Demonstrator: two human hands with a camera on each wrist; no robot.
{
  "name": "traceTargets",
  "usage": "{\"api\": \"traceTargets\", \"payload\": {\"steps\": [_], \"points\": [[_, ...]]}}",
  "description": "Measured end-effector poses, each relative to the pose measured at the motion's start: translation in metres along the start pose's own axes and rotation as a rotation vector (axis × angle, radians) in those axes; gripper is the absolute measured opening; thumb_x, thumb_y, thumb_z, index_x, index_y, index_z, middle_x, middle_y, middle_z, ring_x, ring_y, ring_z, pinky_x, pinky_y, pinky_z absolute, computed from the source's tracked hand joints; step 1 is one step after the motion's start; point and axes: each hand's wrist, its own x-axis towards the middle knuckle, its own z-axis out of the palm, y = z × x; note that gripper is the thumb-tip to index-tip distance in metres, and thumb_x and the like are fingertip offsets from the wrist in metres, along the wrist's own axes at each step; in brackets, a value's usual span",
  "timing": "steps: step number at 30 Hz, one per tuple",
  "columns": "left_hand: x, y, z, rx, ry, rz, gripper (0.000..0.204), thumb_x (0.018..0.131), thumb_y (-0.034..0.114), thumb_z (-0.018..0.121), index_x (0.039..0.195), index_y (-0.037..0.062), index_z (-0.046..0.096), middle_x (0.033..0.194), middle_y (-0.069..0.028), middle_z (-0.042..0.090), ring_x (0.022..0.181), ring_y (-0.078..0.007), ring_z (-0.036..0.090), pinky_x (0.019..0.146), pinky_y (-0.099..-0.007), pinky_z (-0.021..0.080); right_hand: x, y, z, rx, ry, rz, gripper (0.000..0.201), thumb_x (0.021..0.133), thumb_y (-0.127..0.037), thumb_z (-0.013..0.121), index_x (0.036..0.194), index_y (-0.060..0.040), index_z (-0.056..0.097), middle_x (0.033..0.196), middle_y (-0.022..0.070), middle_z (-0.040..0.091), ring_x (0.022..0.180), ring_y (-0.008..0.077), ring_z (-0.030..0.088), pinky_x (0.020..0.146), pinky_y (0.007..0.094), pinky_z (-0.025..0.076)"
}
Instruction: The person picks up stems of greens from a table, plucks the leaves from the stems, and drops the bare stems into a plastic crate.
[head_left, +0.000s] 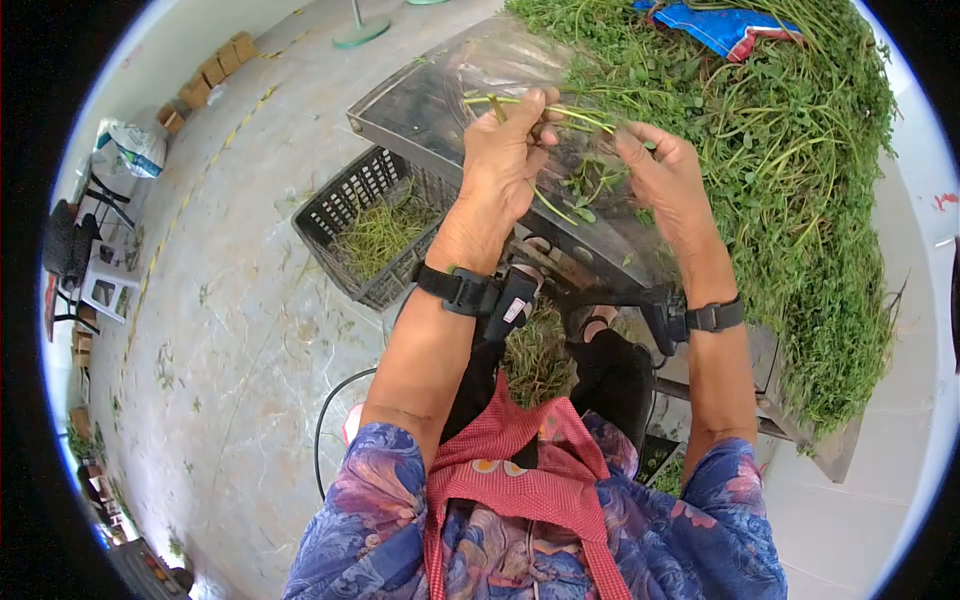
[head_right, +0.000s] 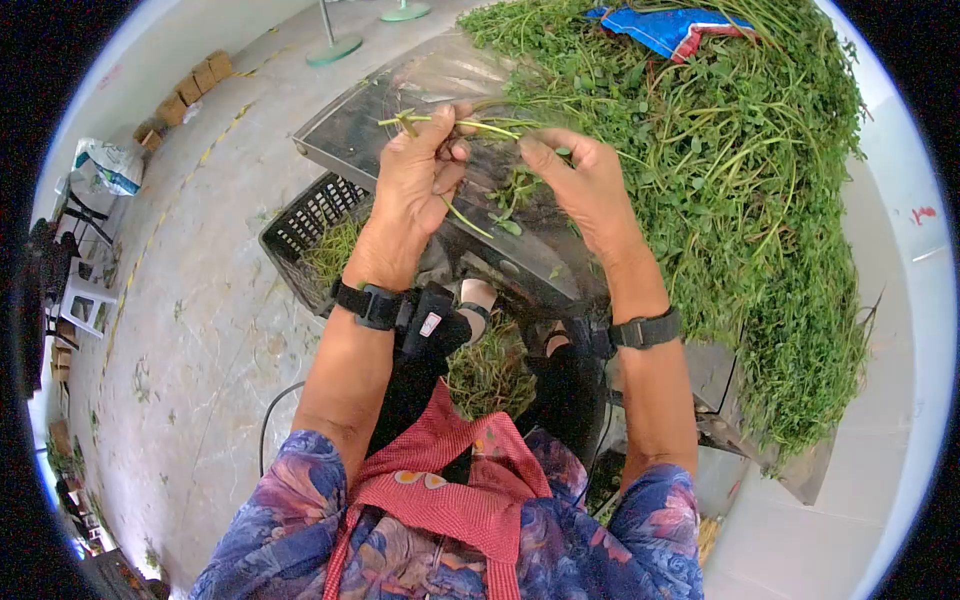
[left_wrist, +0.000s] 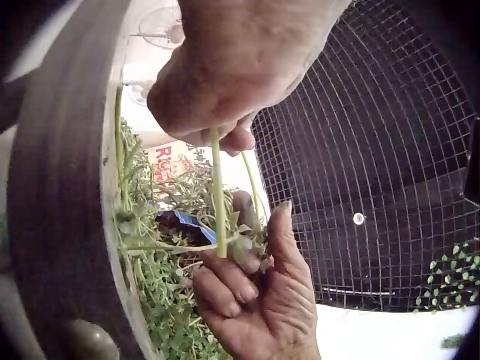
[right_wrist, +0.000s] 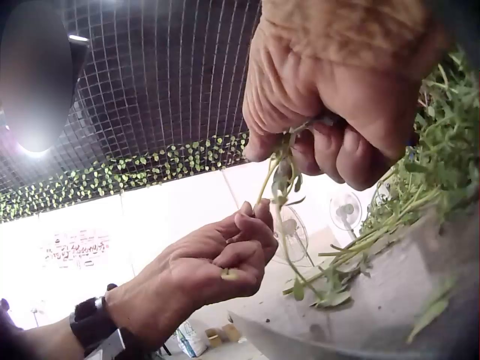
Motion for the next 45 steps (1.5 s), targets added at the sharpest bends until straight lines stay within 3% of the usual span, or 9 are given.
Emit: {"api": "traceTargets", "payload": {"steps": [10,13,15,17,25,35,37,39,45], "points": [[-0.013,-0.005,0.017,0.222,-0.127,0.25,0.03,0.093,0.03,0.052,0.091,0.001,0.061,0.084,-0.009,0.065,0.058,-0.0065,0.052,0.039,-0.0171,0.029,0.008,0.003,-0.002,-1.106,0.066,-0.417,0.013,0.086,-0.014,0.054,0.088,-0.0015,0.056,0.071,0.0147,0.059,0.06,0.0241,0.057,0.056,0.0367,0.045],[-0.017,0.002,0.021,0.152,-0.143,0.268,0.032,0.095,0.03,0.045,0.086,0.0024,0.058,0.085,-0.0107,0.065,0.058,-0.0067,0.052,0.039,-0.017,0.029,0.02,0.01,-0.026,-0.908,0.232,-0.595,0.011,0.086,-0.012,0.052,0.083,-0.0023,0.051,0.062,0.0082,0.055,0.053,0.0184,0.051,0.05,0.033,0.042],[-0.015,0.011,0.011,0.066,-0.114,0.226,0.034,0.097,0.03,0.042,0.083,0.0029,0.057,0.085,-0.0115,0.065,0.059,-0.007,0.051,0.039,-0.0169,0.03,0.019,-0.004,-0.064,0.634,-0.128,0.168,0.009,0.086,-0.012,0.051,0.081,-0.0046,0.052,0.062,0.0025,0.05,0.047,0.0116,0.042,0.044,0.0256,0.037],[-0.006,0.027,-0.002,-0.05,-0.107,0.309,0.034,0.098,0.03,0.039,0.082,0.0031,0.053,0.084,-0.0136,0.064,0.058,-0.0077,0.049,0.038,-0.0178,0.029,0.008,-0.005,-0.052,0.622,0.018,0.015,0.008,0.085,-0.01,0.049,0.087,-0.0057,0.056,0.065,-0.0006,0.046,0.047,0.0061,0.034,0.042,0.02,0.03],[-0.004,0.016,-0.007,0.064,-0.01,0.181,0.029,0.096,0.029,0.046,0.089,0.0024,0.053,0.07,-0.0072,0.056,0.054,-0.0104,0.045,0.039,-0.0201,0.03,-0.026,0.027,0.022,-1.1,-0.064,-0.366,0.031,0.087,-0.033,0.052,0.102,-0.0072,0.058,0.083,0.0207,0.062,0.074,0.0329,0.062,0.059,0.0419,0.049],[0.0,0.016,-0.011,0.039,0.12,0.157,0.031,0.096,0.031,0.043,0.086,0.0043,0.054,0.062,-0.0027,0.05,0.048,-0.0089,0.038,0.039,-0.0215,0.025,-0.034,0.046,0.013,-1.16,0.022,-0.373,0.033,0.085,-0.034,0.055,0.075,-0.003,0.053,0.065,0.0159,0.06,0.059,0.0338,0.06,0.053,0.0442,0.047],[0.0,0.019,-0.015,-0.031,0.105,0.116,0.032,0.096,0.032,0.043,0.081,0.0062,0.052,0.056,-0.0005,0.042,0.045,-0.0089,0.031,0.038,-0.023,0.022,-0.015,0.058,-0.015,-0.91,0.311,-0.69,0.038,0.09,-0.037,0.049,0.068,-0.0062,0.05,0.063,0.0141,0.06,0.061,0.0273,0.062,0.047,0.0376,0.045],[0.003,0.02,-0.022,-0.038,0.095,0.112,0.033,0.096,0.033,0.042,0.077,0.0075,0.05,0.054,0.0002,0.038,0.044,-0.0093,0.028,0.038,-0.0238,0.022,-0.01,0.041,-0.072,0.714,-0.191,0.114,0.042,0.095,-0.04,0.041,0.067,-0.01,0.048,0.073,0.0125,0.062,0.069,0.0226,0.063,0.039,0.0283,0.039],[0.007,0.016,-0.022,-0.061,0.109,0.062,0.036,0.096,0.033,0.043,0.068,0.0104,0.043,0.053,-0.0008,0.035,0.045,-0.0104,0.031,0.039,-0.0257,0.024,0.014,0.002,-0.067,0.638,0.267,0.246,0.029,0.089,-0.031,0.058,0.077,-0.0064,0.049,0.081,0.0123,0.059,0.059,0.0135,0.058,0.034,0.0206,0.03]]}}
